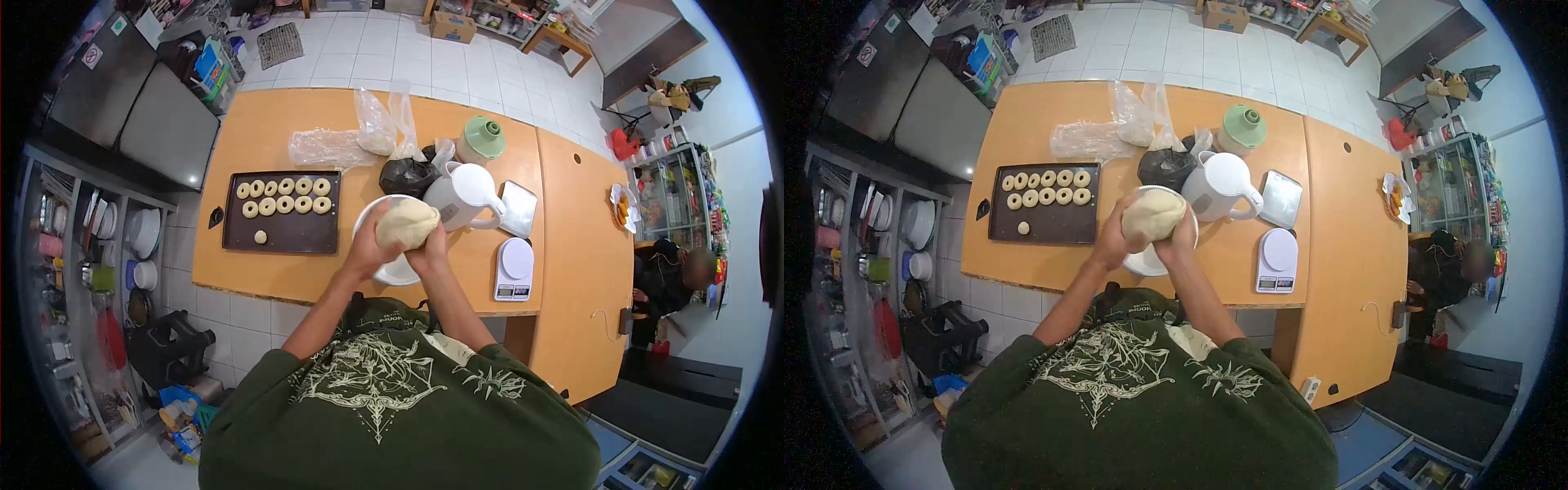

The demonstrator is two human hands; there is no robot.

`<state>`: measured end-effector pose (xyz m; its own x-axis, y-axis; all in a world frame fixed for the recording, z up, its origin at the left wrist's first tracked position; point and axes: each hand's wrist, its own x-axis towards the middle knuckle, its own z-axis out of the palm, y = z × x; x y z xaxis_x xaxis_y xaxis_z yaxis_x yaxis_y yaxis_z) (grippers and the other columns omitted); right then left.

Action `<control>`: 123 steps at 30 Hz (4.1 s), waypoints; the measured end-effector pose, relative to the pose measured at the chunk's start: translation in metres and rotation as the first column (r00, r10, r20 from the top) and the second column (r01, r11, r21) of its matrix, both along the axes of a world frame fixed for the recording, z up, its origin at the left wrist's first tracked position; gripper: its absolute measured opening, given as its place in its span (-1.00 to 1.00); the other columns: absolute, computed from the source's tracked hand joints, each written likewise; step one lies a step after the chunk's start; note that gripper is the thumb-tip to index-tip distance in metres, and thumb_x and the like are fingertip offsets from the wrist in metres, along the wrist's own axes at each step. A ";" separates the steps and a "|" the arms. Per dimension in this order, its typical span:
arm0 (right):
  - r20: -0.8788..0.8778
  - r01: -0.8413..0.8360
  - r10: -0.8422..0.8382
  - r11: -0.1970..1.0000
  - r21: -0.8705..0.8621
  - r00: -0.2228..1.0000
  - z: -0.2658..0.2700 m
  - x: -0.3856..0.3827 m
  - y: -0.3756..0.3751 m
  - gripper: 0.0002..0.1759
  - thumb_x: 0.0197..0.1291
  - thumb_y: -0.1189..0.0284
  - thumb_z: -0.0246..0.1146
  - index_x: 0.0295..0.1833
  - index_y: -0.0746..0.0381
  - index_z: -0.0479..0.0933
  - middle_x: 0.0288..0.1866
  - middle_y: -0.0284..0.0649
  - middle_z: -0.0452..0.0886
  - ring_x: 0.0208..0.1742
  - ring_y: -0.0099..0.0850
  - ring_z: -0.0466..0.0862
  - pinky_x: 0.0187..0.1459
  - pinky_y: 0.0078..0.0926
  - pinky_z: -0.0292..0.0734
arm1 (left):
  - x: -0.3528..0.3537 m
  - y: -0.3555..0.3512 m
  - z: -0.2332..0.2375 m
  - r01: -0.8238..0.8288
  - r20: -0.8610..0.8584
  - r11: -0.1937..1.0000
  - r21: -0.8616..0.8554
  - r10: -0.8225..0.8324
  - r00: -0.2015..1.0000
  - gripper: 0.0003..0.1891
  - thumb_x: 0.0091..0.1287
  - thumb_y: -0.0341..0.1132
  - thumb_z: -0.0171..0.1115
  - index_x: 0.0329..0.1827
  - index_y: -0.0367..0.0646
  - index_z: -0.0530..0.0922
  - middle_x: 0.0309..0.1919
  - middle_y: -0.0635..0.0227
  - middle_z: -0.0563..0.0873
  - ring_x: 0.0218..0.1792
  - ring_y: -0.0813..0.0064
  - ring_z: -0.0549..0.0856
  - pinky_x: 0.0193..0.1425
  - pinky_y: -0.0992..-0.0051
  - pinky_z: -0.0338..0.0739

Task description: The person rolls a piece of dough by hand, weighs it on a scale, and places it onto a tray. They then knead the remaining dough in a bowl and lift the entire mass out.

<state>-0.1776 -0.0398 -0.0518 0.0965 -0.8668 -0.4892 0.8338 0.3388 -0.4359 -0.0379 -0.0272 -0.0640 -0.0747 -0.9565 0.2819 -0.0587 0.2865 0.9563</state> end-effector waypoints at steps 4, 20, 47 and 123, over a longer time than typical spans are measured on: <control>-0.556 -0.096 0.035 0.992 -0.082 0.831 -0.009 -0.007 0.008 -0.41 0.56 0.08 -0.22 0.33 0.34 0.35 0.28 -0.04 0.52 0.30 -0.20 0.51 0.40 -0.19 0.30 | 0.002 0.021 0.017 0.041 -0.115 0.984 0.173 -0.021 0.993 -0.26 0.23 -0.14 0.48 0.38 -0.27 0.32 0.20 0.19 0.58 0.19 0.38 0.58 0.33 0.37 0.45; -0.846 -0.528 0.110 0.821 -0.219 0.522 0.061 -0.047 0.017 -0.62 0.25 0.31 0.39 0.08 0.31 0.57 -0.12 -0.28 0.68 -0.13 -0.57 0.63 -0.08 -0.53 0.58 | 0.052 -0.010 0.068 0.560 -0.260 0.690 0.459 -0.498 0.827 -0.52 0.37 -0.19 0.36 0.24 -0.32 0.52 0.02 0.28 0.70 -0.01 0.57 0.65 0.07 0.49 0.57; 0.099 -0.347 0.375 0.911 -0.224 0.922 0.030 -0.006 0.031 -0.17 0.49 -0.20 -0.32 0.44 0.30 0.28 0.31 -0.04 0.52 0.31 -0.21 0.55 0.35 -0.25 0.44 | 0.006 -0.001 0.012 0.294 -0.641 0.784 0.547 0.166 0.750 -0.40 0.59 0.07 -0.28 0.40 -0.24 0.35 0.20 0.11 0.61 0.14 0.27 0.65 0.25 0.28 0.55; -0.738 -0.415 -0.050 0.800 -0.433 0.673 0.074 -0.043 0.000 -0.68 0.52 0.23 0.07 -0.11 0.27 0.55 -0.28 -0.44 0.56 -0.23 -0.67 0.49 -0.19 -0.62 0.44 | 0.030 0.001 0.085 0.420 -0.901 0.852 0.312 0.125 0.415 -0.44 0.58 0.06 -0.20 0.04 -0.31 0.58 -0.11 0.07 0.75 -0.09 0.21 0.76 0.09 0.23 0.66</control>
<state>-0.2210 -0.0401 0.0219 0.1257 -0.9907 0.0512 0.1539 -0.0316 -0.9876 -0.0077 -0.0267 0.0215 -0.2050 -0.9678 -0.1460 0.8678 -0.2487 0.4302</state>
